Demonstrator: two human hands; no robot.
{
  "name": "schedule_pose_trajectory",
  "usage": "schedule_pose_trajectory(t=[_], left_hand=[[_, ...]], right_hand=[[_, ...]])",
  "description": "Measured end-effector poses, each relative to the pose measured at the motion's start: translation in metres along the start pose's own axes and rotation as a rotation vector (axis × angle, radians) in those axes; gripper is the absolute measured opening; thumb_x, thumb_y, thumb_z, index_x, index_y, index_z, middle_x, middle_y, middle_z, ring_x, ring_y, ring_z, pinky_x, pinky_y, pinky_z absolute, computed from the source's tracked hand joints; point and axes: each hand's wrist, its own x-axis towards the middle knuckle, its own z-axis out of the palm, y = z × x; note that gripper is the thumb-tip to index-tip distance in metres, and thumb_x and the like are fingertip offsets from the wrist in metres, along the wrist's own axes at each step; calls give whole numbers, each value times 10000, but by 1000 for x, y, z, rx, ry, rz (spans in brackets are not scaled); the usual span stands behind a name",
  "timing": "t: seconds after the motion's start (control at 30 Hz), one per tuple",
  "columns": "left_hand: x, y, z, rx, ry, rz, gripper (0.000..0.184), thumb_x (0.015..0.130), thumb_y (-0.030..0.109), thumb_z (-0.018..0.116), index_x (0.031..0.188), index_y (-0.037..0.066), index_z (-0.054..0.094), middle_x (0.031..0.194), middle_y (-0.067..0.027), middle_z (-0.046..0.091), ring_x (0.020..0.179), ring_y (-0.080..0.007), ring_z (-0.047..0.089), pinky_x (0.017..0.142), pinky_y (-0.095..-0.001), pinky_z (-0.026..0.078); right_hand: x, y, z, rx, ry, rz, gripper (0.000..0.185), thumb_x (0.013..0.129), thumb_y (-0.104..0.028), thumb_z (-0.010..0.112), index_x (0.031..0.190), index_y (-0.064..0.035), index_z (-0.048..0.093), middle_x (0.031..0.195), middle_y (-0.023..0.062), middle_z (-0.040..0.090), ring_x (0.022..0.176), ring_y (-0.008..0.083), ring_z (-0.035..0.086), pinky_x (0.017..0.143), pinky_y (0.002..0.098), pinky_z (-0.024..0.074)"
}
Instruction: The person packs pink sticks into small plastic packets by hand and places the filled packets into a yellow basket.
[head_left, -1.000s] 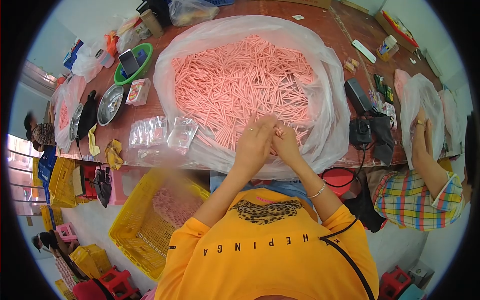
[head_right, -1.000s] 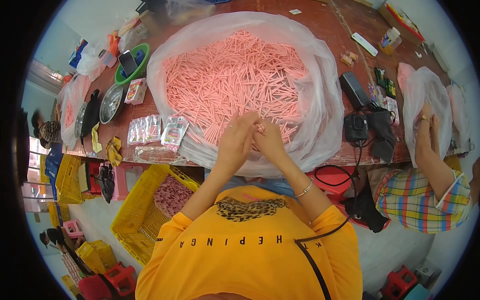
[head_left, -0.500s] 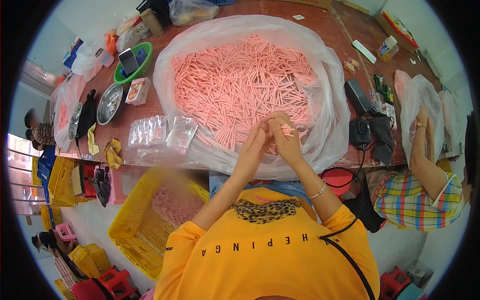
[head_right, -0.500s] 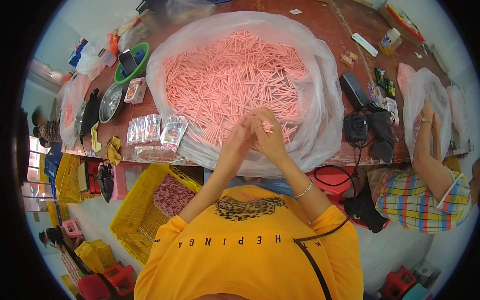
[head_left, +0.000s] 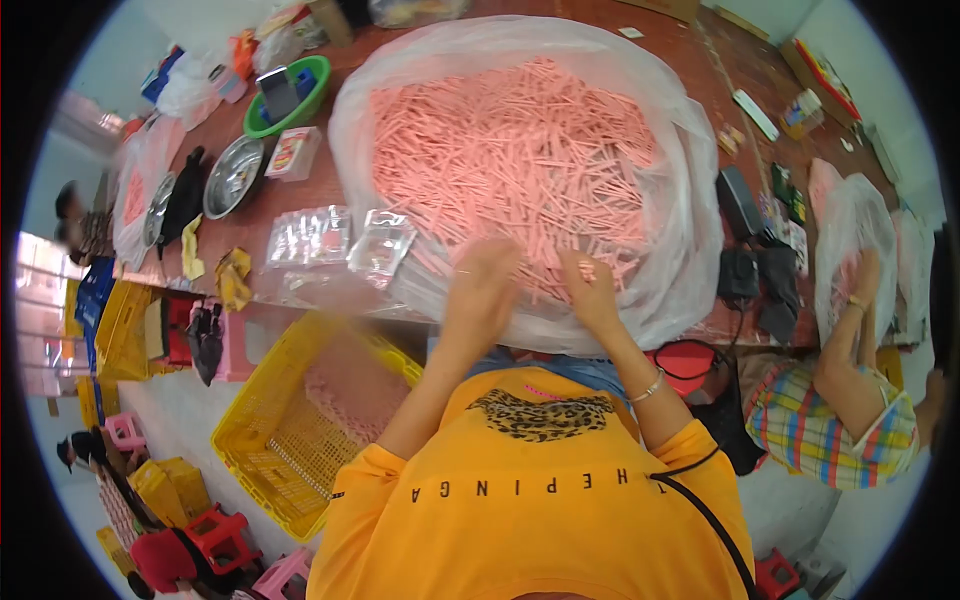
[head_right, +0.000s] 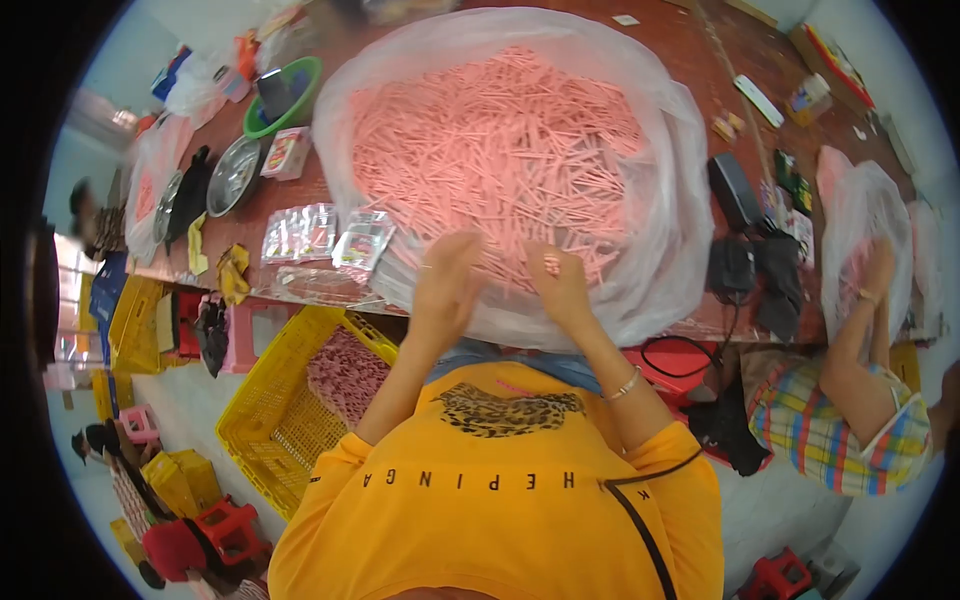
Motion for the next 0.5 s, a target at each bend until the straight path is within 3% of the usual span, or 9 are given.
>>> schedule_pose_trajectory(t=[0.07, 0.13, 0.23, 0.33, 0.37, 0.47, 0.5], left_hand=[[-21, -48, -32, 271, 137, -299, 283, 858, 95, 681, 1125, 19, 628, 1110, -160, 626, 1064, -373, 564, 948, -449, 436], [-24, -88, -73, 415, 346, -422, 232, 837, 155, 729, 999, 21, 630, 981, -152, 609, 960, -341, 562, 848, -438, 446], [-36, -134, -100, 679, 213, -494, 263, 774, 191, 782, 891, 15, 626, 872, -125, 587, 855, -305, 558, 775, -429, 443], [-32, -150, -108, 414, 176, -605, 278, 744, 213, 792, 865, 4, 654, 921, -160, 614, 909, -331, 588, 789, -427, 449], [-30, -152, -105, 392, 200, -642, 196, 763, 171, 767, 815, 12, 664, 934, -146, 621, 899, -327, 586, 788, -426, 449], [-33, -163, -102, 384, 241, -445, 119, 797, 126, 725, 853, 26, 694, 923, -134, 635, 893, -323, 587, 786, -419, 450], [-29, -157, -103, 418, 272, -363, 99, 808, 111, 710, 871, 35, 704, 916, -130, 639, 880, -322, 587, 782, -417, 450]], right_hand=[[2, 9, 1, 25, 2, 37, 285, 1007, -204, 576, 853, 31, 621, 676, -46, 473, 646, 54, 394, 557, 268, 350], [1, 8, 1, 43, 3, 62, 287, 1008, -207, 579, 853, 31, 616, 684, -62, 462, 652, 52, 393, 561, 270, 346], [0, 8, 3, 55, -23, 52, 306, 1016, -219, 569, 827, 18, 609, 671, -70, 434, 645, 41, 375, 565, 251, 331], [2, 6, -3, 73, -85, 123, 317, 1023, -229, 558, 806, -4, 615, 651, -64, 420, 628, 35, 369, 562, 236, 324], [1, 5, -4, 79, -102, 158, 320, 1025, -231, 555, 799, -13, 618, 645, -62, 415, 623, 33, 369, 560, 230, 320], [4, -3, -3, 142, -85, 43, 287, 1031, -240, 542, 854, -37, 641, 640, -51, 436, 611, 24, 374, 548, 217, 302], [5, -7, -5, 170, -95, 104, 255, 1025, -225, 550, 883, -36, 645, 648, -45, 452, 614, 23, 382, 550, 214, 301]])
